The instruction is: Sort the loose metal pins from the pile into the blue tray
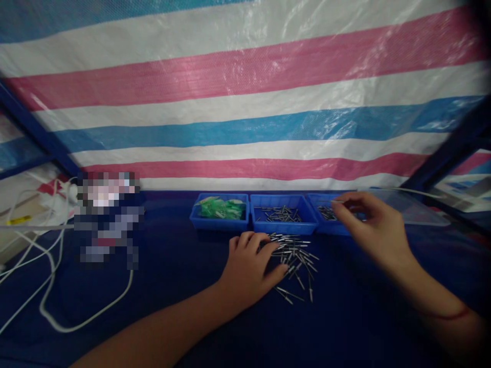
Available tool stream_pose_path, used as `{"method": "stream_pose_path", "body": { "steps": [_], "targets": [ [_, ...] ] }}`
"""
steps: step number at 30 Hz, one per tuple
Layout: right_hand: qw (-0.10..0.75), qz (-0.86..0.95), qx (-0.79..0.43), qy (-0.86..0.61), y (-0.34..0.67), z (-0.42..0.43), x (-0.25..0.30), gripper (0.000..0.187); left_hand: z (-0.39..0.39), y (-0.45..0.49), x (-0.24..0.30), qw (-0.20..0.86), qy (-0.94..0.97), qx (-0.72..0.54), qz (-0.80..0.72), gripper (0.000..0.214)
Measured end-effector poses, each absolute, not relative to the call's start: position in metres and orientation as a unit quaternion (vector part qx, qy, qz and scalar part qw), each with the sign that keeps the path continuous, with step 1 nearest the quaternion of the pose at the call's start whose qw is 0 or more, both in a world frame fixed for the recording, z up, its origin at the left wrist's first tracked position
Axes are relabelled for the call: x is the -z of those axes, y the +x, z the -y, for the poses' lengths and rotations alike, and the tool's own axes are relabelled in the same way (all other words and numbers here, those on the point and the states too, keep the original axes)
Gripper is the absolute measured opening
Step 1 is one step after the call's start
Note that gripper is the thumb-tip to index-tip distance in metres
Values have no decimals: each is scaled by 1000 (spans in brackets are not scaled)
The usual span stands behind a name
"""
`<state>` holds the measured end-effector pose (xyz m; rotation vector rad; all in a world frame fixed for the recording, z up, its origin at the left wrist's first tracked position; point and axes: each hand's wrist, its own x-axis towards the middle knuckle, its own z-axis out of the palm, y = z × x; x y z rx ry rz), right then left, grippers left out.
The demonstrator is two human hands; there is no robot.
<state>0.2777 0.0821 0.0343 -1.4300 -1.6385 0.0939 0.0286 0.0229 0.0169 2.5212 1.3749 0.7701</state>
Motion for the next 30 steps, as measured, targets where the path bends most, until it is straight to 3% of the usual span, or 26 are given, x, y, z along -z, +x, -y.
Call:
{"method": "stream_pose_path", "body": {
  "steps": [7, 16, 22, 30],
  "targets": [
    [293, 686, 98, -659, 295, -98, -24, 22, -23, 26, -14, 58, 867, -204, -451, 18],
    [386, 779, 61, -491, 250, -67, -31, 10, -24, 24, -14, 58, 864, -214, -452, 13],
    [340, 877, -127, -316, 224, -48, -32, 11, -23, 26, -18, 86, 843, -257, -465, 15],
    [377, 821, -242, -354, 215, -42, -20, 7, -28, 23, -18, 164, 831, -314, -429, 11]
  ]
}}
